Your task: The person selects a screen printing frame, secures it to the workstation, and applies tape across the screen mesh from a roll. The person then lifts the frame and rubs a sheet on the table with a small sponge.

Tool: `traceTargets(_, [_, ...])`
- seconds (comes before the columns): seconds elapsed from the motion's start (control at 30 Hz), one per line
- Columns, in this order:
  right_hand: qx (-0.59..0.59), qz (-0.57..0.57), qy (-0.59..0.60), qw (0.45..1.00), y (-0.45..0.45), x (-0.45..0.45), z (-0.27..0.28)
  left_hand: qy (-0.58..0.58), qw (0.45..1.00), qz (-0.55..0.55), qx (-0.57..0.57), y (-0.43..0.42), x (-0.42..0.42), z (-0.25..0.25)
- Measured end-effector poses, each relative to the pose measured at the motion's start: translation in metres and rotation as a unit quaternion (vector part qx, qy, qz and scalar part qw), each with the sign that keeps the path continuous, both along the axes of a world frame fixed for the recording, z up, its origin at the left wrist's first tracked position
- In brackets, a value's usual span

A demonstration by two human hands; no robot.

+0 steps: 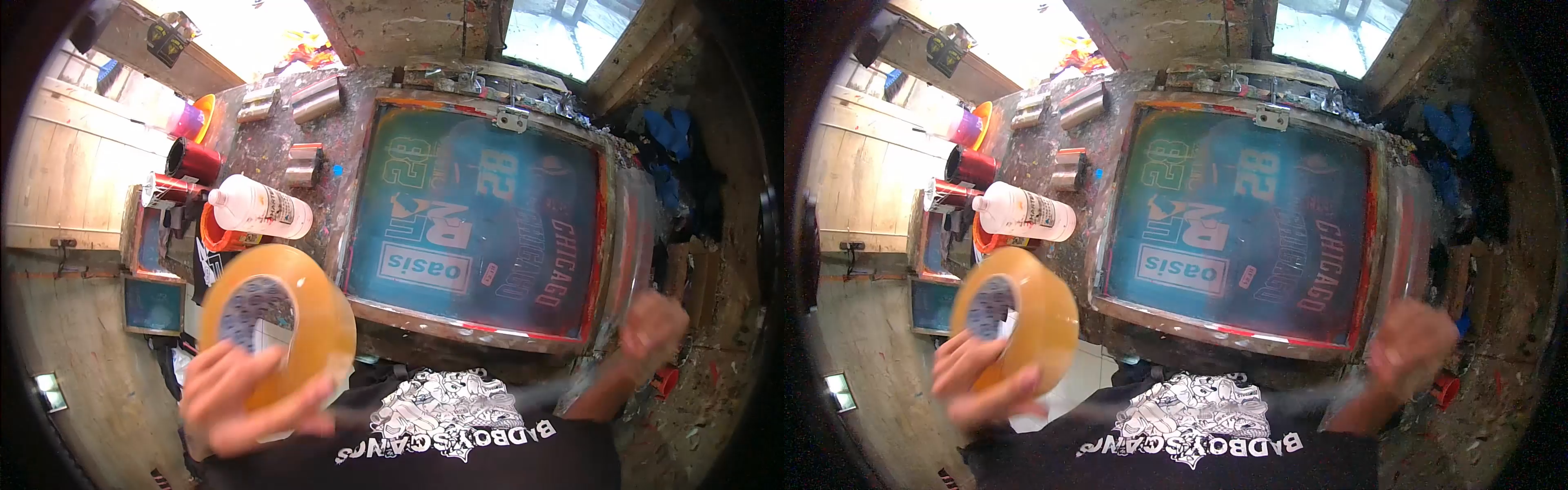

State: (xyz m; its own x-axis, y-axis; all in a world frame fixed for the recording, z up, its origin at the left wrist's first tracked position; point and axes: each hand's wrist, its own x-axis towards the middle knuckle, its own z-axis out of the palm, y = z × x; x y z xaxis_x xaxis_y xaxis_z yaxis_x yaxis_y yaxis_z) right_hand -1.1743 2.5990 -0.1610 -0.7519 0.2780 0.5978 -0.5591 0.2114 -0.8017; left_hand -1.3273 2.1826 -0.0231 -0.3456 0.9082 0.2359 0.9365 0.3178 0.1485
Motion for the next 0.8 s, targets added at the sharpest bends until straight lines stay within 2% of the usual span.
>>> traceTargets(0.03, [-0.007, -0.064, 0.049, 0.997, 0.003, 0.029, 0.001, 0.023, 0.997, -0.043, 0.054, -0.001, 0.002, 0.007])
traceTargets(0.07, [0.026, -0.027, 0.067, 0.997, 0.013, 0.048, 0.011, 0.048, 0.989, -0.087, 0.109, -0.002, 0.004, 0.013])
traceTargets(0.1, [0.057, 0.012, 0.084, 0.995, 0.023, 0.066, 0.022, 0.048, 0.988, -0.089, 0.113, 0.0, 0.01, 0.035])
traceTargets(0.17, [0.064, 0.002, 0.12, 0.991, 0.009, 0.071, 0.032, -0.021, 0.99, -0.048, -0.129, 0.002, 0.022, 0.077])
traceTargets(0.23, [0.001, -0.021, 0.14, 0.99, 0.001, 0.075, 0.039, -0.013, 0.992, -0.066, -0.106, -0.001, 0.021, 0.076])
traceTargets(0.27, [-0.019, -0.095, 0.071, 0.993, 0.005, 0.093, 0.033, -0.006, 0.993, -0.08, -0.088, 0.0, 0.02, 0.076])
traceTargets(0.33, [0.091, -0.241, 0.026, 0.966, 0.011, 0.096, -0.018, -0.017, 0.99, -0.08, -0.112, 0.003, 0.017, 0.078])
traceTargets(0.4, [0.011, -0.17, -0.032, 0.985, -0.009, 0.043, -0.054, -0.057, 0.987, -0.074, -0.132, 0.006, 0.01, 0.079])
traceTargets(0.43, [-0.18, -0.019, -0.11, 0.977, -0.013, 0.025, -0.055, -0.032, 0.988, -0.131, -0.071, 0.001, -0.003, 0.064])
traceTargets(0.47, [-0.173, -0.014, -0.106, 0.979, -0.011, 0.018, -0.047, -0.027, 0.99, -0.126, -0.064, 0.001, -0.005, 0.043])
traceTargets(0.5, [-0.067, -0.047, -0.231, 0.969, -0.011, 0.018, -0.033, -0.016, 0.994, -0.097, 0.049, 0.005, -0.007, 0.022])
traceTargets(0.53, [0.036, -0.08, -0.352, 0.932, -0.011, 0.021, -0.021, -0.006, 0.993, -0.062, 0.103, 0.016, -0.01, 0.003])
traceTargets(0.57, [0.073, -0.103, -0.382, 0.916, -0.008, 0.02, -0.01, 0.002, 0.987, -0.028, 0.158, 0.026, -0.014, -0.015])
traceTargets(0.6, [0.07, -0.106, -0.385, 0.914, -0.006, 0.017, 0.005, 0.015, 0.987, 0.013, 0.157, 0.047, -0.025, -0.032])
traceTargets(0.63, [0.17, -0.11, -0.406, 0.891, -0.005, 0.012, 0.021, 0.08, 0.984, 0.031, 0.154, 0.068, -0.041, -0.055])
traceTargets(0.7, [0.344, -0.12, -0.402, 0.84, -0.007, 0.003, 0.04, 0.058, 0.983, 0.039, 0.167, 0.107, -0.087, -0.112])
traceTargets(0.73, [0.344, -0.123, -0.404, 0.839, -0.01, -0.004, 0.047, 0.046, 0.983, 0.043, 0.174, 0.126, -0.109, -0.14])
traceTargets(0.8, [0.439, -0.082, -0.345, 0.825, -0.017, -0.023, 0.061, 0.109, 0.978, 0.073, 0.164, 0.164, -0.144, -0.196])
